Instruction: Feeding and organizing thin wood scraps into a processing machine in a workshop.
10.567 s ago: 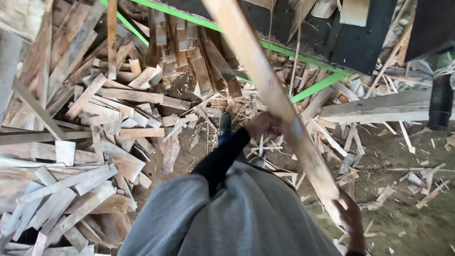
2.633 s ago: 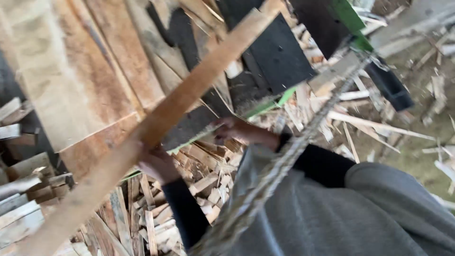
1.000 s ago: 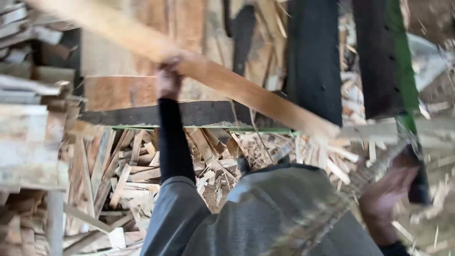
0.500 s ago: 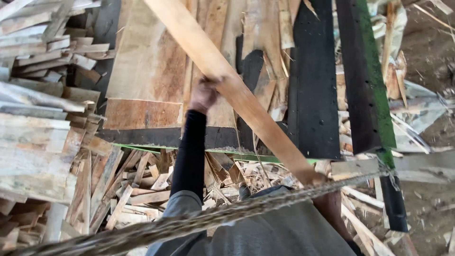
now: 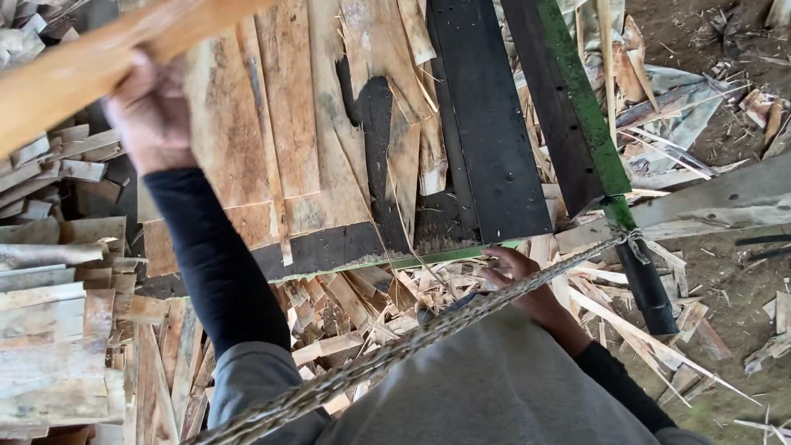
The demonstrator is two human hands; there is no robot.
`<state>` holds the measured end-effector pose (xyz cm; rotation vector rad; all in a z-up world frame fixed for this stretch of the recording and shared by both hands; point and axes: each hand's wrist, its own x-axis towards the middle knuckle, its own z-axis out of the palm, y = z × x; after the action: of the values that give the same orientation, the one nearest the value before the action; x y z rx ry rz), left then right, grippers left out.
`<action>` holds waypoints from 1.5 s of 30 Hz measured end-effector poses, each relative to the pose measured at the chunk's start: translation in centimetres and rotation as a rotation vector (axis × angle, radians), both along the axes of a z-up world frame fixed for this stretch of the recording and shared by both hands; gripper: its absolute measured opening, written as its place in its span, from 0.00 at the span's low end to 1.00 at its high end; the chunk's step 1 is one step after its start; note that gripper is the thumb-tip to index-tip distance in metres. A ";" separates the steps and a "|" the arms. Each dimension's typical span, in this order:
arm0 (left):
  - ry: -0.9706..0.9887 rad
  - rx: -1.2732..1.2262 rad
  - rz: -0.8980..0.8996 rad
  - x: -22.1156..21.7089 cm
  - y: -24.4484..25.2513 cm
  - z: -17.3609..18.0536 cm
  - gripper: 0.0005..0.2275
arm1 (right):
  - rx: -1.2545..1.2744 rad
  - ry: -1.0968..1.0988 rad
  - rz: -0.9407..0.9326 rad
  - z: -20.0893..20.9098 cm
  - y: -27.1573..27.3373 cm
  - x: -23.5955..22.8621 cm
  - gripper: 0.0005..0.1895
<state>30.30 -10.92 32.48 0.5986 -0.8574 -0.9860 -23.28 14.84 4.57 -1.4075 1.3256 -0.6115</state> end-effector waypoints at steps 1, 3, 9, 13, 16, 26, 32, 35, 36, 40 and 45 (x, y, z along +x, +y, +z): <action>0.000 0.009 0.005 -1.3 -0.9 -0.5 0.13 | 0.009 0.000 0.005 -1.4 -1.1 1.2 0.24; -0.323 0.304 -0.185 -3.9 -2.6 -2.1 0.19 | -0.004 -0.311 0.081 -4.5 -2.6 3.5 0.30; 0.462 0.356 -0.214 -17.1 14.8 -12.2 0.39 | 0.298 -0.597 0.195 6.4 -6.6 9.2 0.34; 0.385 0.780 -0.432 -9.1 30.6 -35.5 0.39 | 0.366 -0.296 0.330 1.9 -5.3 10.7 0.35; 0.342 1.040 -0.556 -9.1 38.4 -36.6 0.39 | 0.633 -0.400 0.302 -2.9 -3.5 12.8 0.39; -0.062 0.706 -0.502 -15.0 37.9 -25.6 0.43 | 0.504 -0.462 0.111 2.9 -3.5 16.2 0.49; -0.150 0.750 -0.489 -18.1 33.0 -23.5 0.40 | 0.330 -0.439 0.028 5.5 -5.9 13.8 0.43; -0.197 0.862 -0.524 -21.1 31.3 -23.1 0.36 | 0.213 -0.483 -0.127 3.4 -9.0 11.5 0.40; -0.245 0.939 -0.566 -22.1 31.0 -23.0 0.33 | 0.064 -0.463 -0.224 2.0 -10.2 10.6 0.40; -0.426 1.022 -0.651 -26.2 29.5 -29.7 0.29 | 0.236 -0.162 -0.330 1.5 -15.7 6.6 0.32; -0.215 0.999 -0.647 -33.4 25.8 -26.7 0.28 | 0.089 0.116 -0.257 -1.4 -12.9 3.4 0.43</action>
<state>-3.10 14.88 5.79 1.3322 -0.7132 -1.9964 -19.90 1.95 3.16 -1.2249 1.6222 -0.6388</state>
